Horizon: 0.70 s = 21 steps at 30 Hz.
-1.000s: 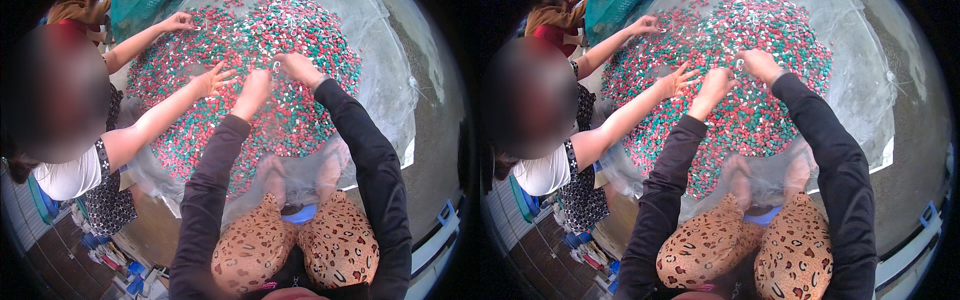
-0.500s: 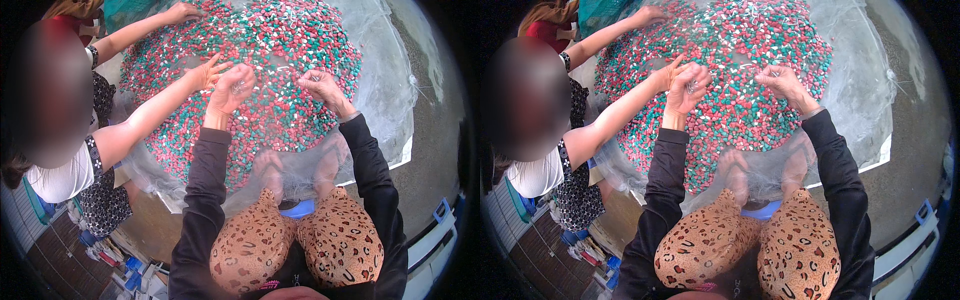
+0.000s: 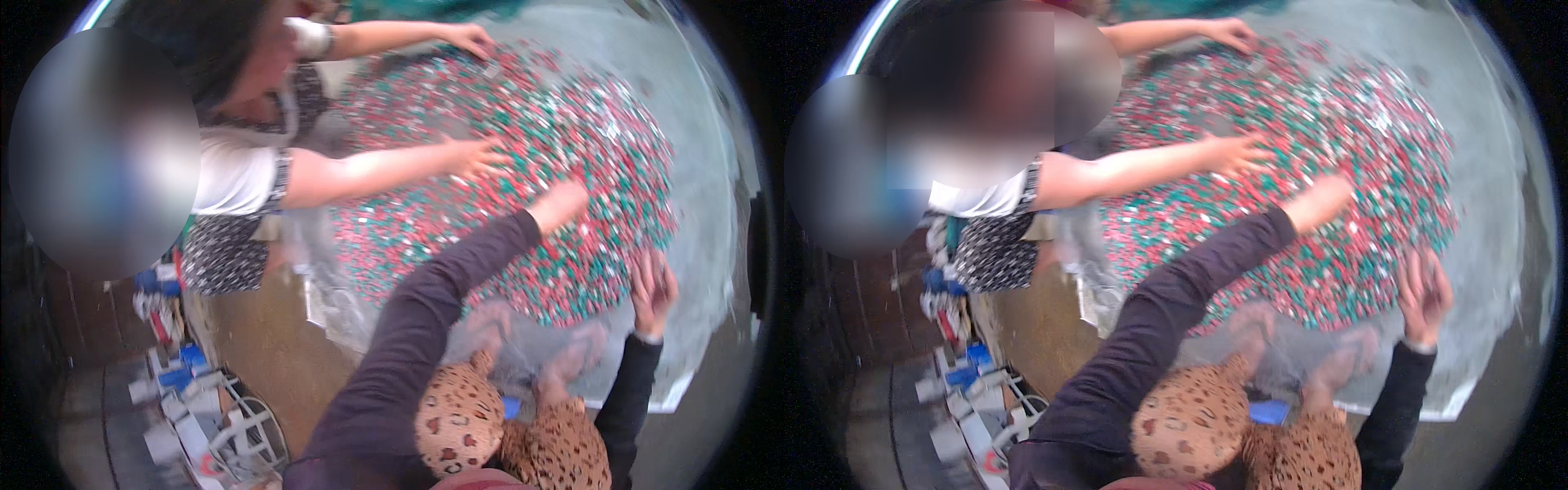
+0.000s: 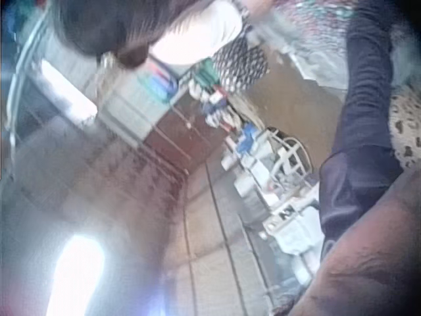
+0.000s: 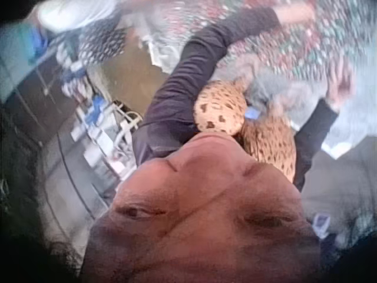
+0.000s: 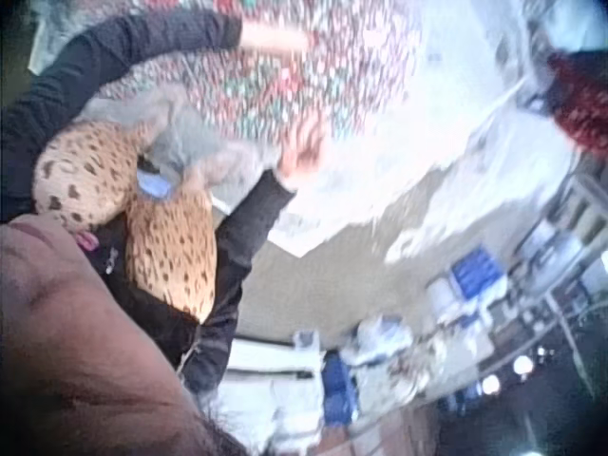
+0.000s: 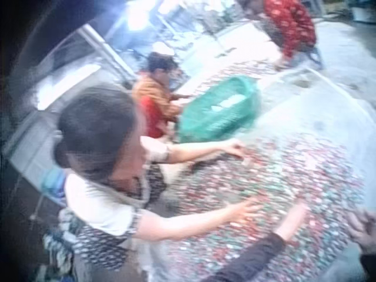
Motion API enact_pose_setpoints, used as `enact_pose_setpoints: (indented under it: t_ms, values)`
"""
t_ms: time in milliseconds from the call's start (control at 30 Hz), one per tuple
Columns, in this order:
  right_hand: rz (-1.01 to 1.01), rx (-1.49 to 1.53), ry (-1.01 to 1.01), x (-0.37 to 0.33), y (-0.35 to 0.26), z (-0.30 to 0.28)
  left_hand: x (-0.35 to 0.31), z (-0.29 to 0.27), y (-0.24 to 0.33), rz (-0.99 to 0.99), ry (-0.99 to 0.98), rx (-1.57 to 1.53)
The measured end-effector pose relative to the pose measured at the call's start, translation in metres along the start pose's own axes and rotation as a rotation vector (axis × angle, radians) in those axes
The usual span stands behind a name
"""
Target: The person sits on a low stool and sorts small red, green, and white plastic pieces by hand from a large pile on a plastic sheet. They pick up individual pieces and place them into nearby green baskets while another person works alongside.
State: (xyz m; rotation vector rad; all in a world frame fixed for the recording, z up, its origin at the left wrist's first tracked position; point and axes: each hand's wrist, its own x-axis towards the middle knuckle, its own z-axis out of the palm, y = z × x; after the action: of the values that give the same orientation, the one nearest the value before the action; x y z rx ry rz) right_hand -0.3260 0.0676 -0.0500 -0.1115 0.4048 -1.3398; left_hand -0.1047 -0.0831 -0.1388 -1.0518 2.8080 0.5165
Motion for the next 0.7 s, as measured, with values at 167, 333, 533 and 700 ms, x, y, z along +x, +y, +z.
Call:
enact_pose_setpoints:
  t_ms: [167,333,533,700]
  values:
    - [0.008,0.169,-0.17,0.004,-0.01,-0.006,0.001,0.011,0.012,-0.032,0.115,-0.005]
    - [-0.03,0.211,-0.089,0.003,-0.004,0.0,0.001,-0.014,-0.004,-0.265,0.187,-0.293]
    - [0.291,0.02,0.205,0.018,0.046,0.002,-0.029,-0.076,0.002,-0.035,0.162,-0.474]
    - [0.328,0.156,0.279,0.031,0.093,0.0,-0.067,-0.107,0.066,0.218,0.017,-0.265]
